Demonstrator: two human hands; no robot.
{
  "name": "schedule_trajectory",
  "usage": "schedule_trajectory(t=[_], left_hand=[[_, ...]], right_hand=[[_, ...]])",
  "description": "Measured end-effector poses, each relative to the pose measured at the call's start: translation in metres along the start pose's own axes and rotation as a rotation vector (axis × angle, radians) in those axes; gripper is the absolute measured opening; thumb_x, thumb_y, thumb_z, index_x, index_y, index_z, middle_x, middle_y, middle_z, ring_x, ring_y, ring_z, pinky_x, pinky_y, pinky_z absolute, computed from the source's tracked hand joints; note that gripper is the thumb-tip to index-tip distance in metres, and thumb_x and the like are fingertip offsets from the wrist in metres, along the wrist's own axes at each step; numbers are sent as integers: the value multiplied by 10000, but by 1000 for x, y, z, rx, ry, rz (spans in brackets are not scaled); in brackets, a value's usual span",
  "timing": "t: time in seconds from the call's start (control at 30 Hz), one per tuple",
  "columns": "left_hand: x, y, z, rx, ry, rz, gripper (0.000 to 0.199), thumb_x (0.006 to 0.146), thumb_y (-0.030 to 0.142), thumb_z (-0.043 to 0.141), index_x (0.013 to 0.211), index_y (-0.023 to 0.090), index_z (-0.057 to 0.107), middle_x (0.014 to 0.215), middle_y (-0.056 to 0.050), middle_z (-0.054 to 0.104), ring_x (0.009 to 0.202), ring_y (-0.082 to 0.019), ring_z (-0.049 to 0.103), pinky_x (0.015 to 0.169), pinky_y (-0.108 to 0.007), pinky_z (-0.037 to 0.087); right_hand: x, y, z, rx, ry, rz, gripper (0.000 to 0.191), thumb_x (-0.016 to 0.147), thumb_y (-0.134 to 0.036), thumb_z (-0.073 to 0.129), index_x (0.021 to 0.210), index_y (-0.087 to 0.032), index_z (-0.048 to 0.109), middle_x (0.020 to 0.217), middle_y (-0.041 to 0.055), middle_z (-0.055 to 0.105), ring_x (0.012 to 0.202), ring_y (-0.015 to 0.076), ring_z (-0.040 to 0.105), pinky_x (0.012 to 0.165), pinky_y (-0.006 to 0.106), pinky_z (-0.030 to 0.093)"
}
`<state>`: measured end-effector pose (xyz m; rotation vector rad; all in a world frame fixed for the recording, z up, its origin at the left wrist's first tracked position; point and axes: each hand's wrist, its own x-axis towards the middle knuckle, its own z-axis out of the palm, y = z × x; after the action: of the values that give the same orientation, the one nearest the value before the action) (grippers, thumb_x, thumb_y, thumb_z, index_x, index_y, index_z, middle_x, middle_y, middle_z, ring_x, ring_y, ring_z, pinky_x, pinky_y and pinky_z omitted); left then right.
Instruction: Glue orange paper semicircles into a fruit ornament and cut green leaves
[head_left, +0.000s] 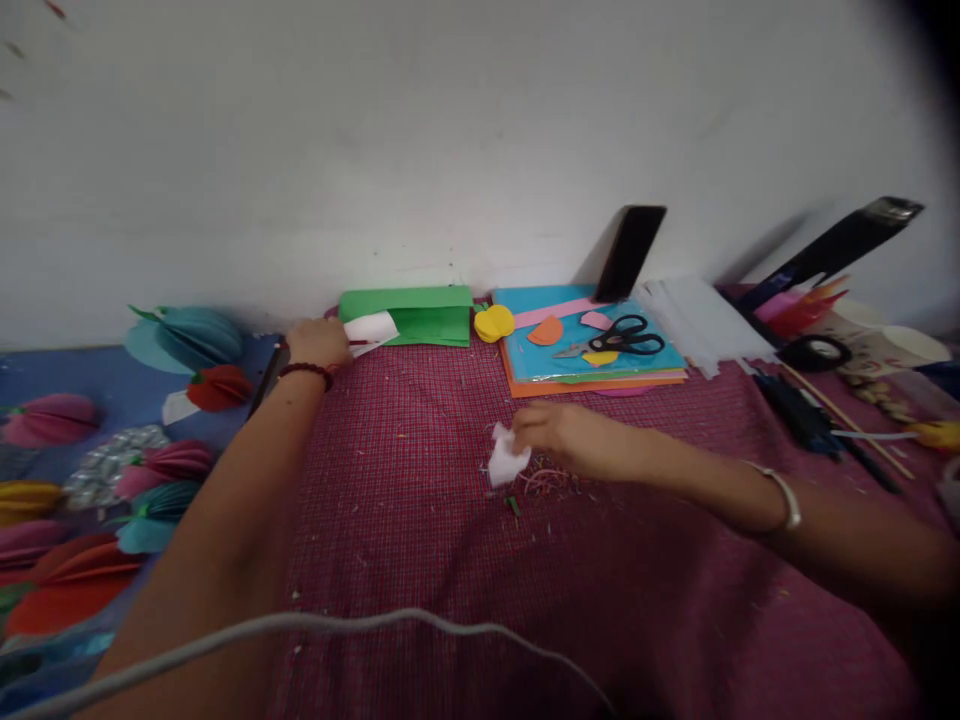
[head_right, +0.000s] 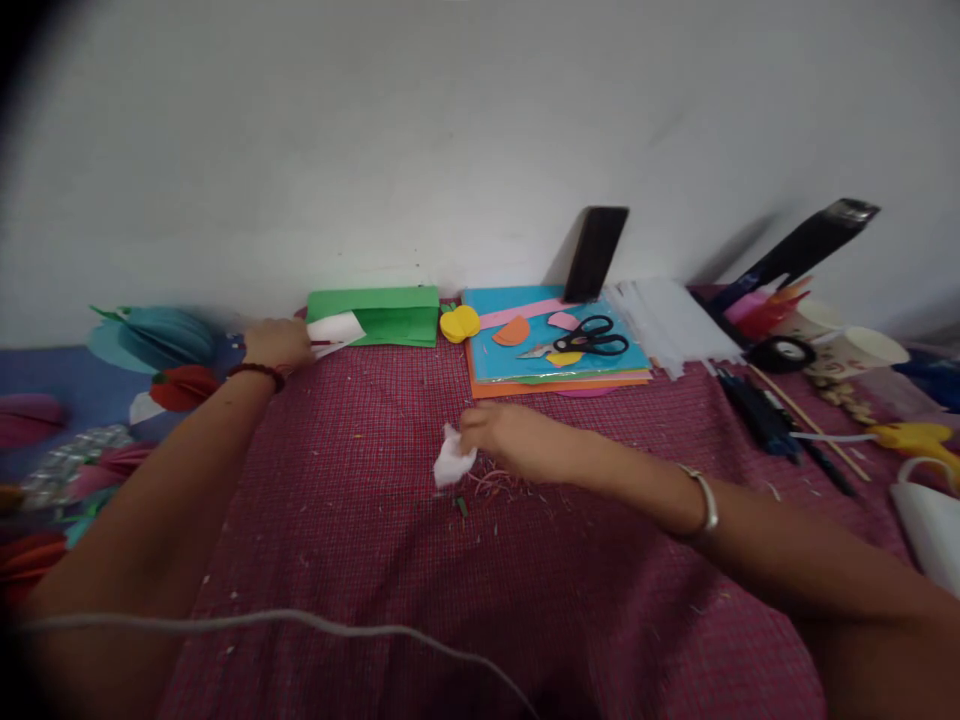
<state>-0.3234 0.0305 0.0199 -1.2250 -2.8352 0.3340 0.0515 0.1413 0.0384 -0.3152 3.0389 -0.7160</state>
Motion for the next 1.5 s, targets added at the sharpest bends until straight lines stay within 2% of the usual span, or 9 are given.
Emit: schedule_trajectory(t=[0.13, 0.3, 0.43, 0.57, 0.7, 0.9, 1.1, 1.2, 1.5], left_hand=[[-29, 3, -24, -64, 79, -67, 487, 844, 429, 492, 1154, 64, 574, 1122, -280, 651, 1058, -402, 618, 819, -455, 492], [-116, 24, -50, -157, 43, -20, 627, 827, 564, 440, 1205, 68, 508, 1054, -271, 674, 981, -412, 660, 771, -477, 510], [-189, 46, -40, -147, -181, 128, 534, 812, 465, 469, 1212, 112, 489, 1051, -233, 694, 964, -372, 680, 771, -437, 514], [-229, 51, -18, -3, -142, 150, 398, 844, 330, 406, 1147, 106, 532, 946, -241, 705, 912, -392, 691, 743, -470, 506], [-236, 47, -7, 41, -47, 81, 368, 833, 251, 393, 1123, 84, 545, 896, -249, 699, 882, -393, 694, 720, -468, 505], [-234, 44, -5, -6, -69, 62, 371, 848, 263, 370, 1132, 100, 546, 934, -257, 698, 907, -388, 692, 748, -476, 504], [-237, 43, -4, 21, -67, 32, 359, 840, 283, 399, 1132, 124, 533, 939, -234, 708, 892, -359, 702, 741, -438, 514], [-235, 44, -4, 33, -71, 15, 353, 830, 287, 415, 1117, 118, 533, 944, -227, 709, 905, -356, 700, 760, -439, 514], [-232, 41, 1, 8, -76, 40, 339, 836, 304, 396, 1090, 123, 529, 892, -208, 711, 868, -384, 701, 727, -471, 518]], right_hand=[[-31, 1, -21, -1, 222, 231, 368, 837, 11, 435, 1078, -175, 641, 1089, 77, 673, 986, 173, 607, 878, 319, 461], [-13, -22, -5, -31, 260, 250, 248, 868, -95, 491, 1067, -142, 632, 1043, 104, 683, 962, 196, 623, 855, 324, 473], [30, -64, 31, -92, 195, 223, 271, 893, -176, 492, 1141, -142, 597, 1115, 120, 674, 938, 205, 642, 792, 301, 476], [64, -92, 71, -195, 25, 278, 310, 914, -206, 459, 1211, -187, 545, 1072, 108, 703, 887, 239, 685, 702, 316, 492], [45, -82, 81, -241, -10, 397, 269, 918, -198, 449, 1155, -180, 575, 1001, 130, 728, 889, 257, 706, 696, 319, 503], [-16, -57, 51, -285, 66, 628, 278, 917, -185, 419, 1130, -126, 587, 981, 202, 727, 903, 298, 715, 726, 363, 514], [57, -86, 68, -201, 131, 534, 294, 971, -219, 403, 1241, -163, 506, 1026, 126, 719, 922, 242, 703, 736, 329, 528], [76, -80, 73, -185, 130, 560, 263, 979, -244, 470, 1210, -148, 551, 1038, 98, 691, 915, 211, 681, 771, 346, 544], [-28, -16, 25, -204, 216, 665, 226, 958, -243, 443, 1117, -139, 565, 978, 120, 706, 857, 215, 657, 707, 284, 442]])
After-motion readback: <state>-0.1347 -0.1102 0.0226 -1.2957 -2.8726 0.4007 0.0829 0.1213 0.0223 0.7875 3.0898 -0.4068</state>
